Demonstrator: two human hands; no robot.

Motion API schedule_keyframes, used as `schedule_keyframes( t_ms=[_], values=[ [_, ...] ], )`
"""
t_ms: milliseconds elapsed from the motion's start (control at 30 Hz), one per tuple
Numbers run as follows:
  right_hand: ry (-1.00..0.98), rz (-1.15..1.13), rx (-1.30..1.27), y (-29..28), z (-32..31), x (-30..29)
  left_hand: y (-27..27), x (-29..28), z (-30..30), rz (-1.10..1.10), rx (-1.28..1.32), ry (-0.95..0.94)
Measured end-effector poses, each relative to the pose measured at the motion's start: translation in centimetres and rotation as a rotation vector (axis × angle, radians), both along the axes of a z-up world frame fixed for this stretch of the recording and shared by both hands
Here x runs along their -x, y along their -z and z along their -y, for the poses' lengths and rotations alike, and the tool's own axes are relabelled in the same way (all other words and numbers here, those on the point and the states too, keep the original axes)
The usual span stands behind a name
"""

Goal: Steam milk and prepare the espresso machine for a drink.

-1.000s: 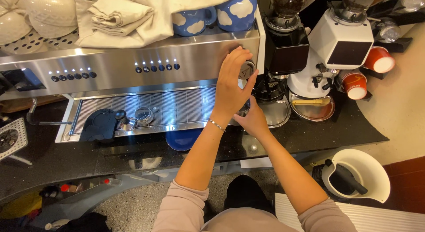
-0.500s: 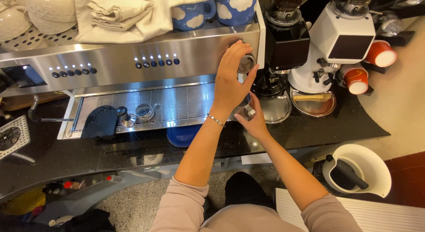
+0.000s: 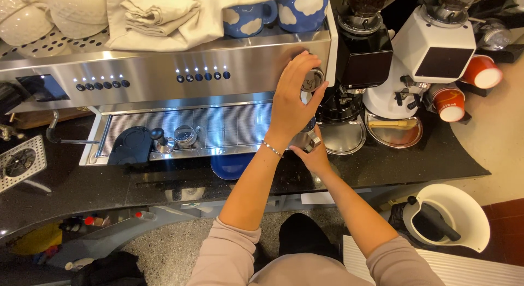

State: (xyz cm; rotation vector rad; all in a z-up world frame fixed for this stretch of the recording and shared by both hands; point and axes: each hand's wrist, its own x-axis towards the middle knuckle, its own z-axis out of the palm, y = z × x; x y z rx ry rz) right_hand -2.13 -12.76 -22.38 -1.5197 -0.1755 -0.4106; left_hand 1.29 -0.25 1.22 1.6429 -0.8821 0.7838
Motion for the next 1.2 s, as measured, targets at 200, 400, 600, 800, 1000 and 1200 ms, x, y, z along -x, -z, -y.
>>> schedule_keyframes(
  t_ms=[200,400,600,800,1000,1200],
  values=[
    [0.006,0.014,0.031,0.5,0.1,-0.2,0.1,-0.1,0.0,-0.003,0.001,0.003],
    [0.036,-0.021,0.058,0.2,0.0,0.2,0.0,0.3,-0.1,-0.004,0.024,0.017],
    [0.04,-0.053,0.101,-0.3,0.0,0.5,0.0,0.5,-0.4,-0.037,0.034,0.036],
    [0.019,-0.002,0.07,0.3,0.1,0.2,0.1,0.4,-0.3,-0.04,0.041,0.036],
    [0.066,-0.064,0.043,1.2,0.2,0.0,-0.2,0.4,-0.3,-0.028,0.047,0.047],
    [0.05,-0.028,0.038,1.1,0.2,-0.2,-0.2,0.4,-0.5,-0.042,0.035,0.046]
  ],
)
